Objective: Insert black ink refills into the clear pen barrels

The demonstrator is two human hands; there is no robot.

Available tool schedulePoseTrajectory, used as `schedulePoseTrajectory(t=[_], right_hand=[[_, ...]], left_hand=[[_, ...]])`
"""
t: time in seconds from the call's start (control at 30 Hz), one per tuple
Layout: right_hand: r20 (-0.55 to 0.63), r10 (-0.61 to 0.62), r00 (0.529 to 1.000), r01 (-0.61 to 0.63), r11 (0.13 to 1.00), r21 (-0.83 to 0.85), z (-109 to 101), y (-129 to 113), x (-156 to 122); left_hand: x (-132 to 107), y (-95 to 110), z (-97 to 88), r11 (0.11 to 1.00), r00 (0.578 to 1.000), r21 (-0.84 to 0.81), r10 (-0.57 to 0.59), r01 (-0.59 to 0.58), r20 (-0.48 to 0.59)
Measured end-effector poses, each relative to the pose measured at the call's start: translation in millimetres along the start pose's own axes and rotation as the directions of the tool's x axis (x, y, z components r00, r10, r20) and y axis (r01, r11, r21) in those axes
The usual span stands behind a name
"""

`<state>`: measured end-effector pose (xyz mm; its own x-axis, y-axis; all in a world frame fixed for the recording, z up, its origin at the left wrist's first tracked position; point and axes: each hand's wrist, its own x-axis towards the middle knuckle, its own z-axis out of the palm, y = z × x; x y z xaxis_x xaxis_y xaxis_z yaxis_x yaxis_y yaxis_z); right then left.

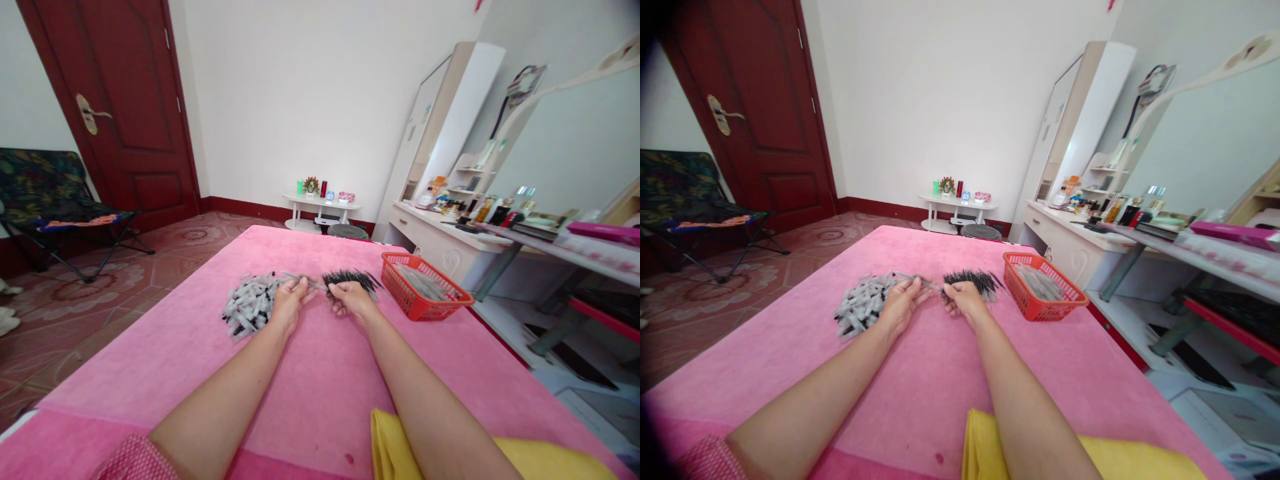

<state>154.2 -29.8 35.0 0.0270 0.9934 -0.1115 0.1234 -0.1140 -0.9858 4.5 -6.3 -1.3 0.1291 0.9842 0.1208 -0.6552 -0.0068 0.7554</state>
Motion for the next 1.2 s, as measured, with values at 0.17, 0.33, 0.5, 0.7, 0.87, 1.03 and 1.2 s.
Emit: schedulePoseTrajectory(t=[0.17,0.33,0.5,0.7,0.87,1.03,1.2], right_hand=[[-0.002,-0.075,0.997,0.075,0.997,0.013,-0.2,-0.6,-0.1],[0.007,-0.041,0.999,0.041,0.997,-0.060,-0.4,4.4,3.8],[-0.003,-0.122,0.993,0.122,0.992,-0.031,0.1,5.4,4.5],[0.021,-0.057,0.998,0.057,0.997,-0.047,-0.6,3.8,2.9],[0.032,-0.078,0.996,0.078,0.997,0.012,-1.5,2.2,1.1],[0.064,-0.025,0.998,0.024,1.000,0.005,-1.9,2.0,0.0],[-0.032,-0.099,0.995,0.100,0.995,0.021,-12.8,3.0,4.3]], left_hand=[[-0.8,0.6,0.5,1.000,1.000,0.010,-0.007,0.007,-0.009],[-0.4,-0.6,-0.8,1.000,1.000,0.019,0.000,0.000,0.005],[-0.1,-0.4,-0.5,1.000,1.000,0.020,-0.009,0.009,-0.003],[0.3,-0.9,-1.2,1.000,1.000,0.023,-0.010,0.010,0.006],[-0.7,-0.2,-0.3,1.000,1.000,0.021,-0.014,0.014,0.000],[-3.0,2.7,3.1,1.000,1.000,0.024,-0.017,0.018,-0.018],[-1.2,1.9,0.7,1.000,1.000,0.013,0.002,-0.002,-0.031]])
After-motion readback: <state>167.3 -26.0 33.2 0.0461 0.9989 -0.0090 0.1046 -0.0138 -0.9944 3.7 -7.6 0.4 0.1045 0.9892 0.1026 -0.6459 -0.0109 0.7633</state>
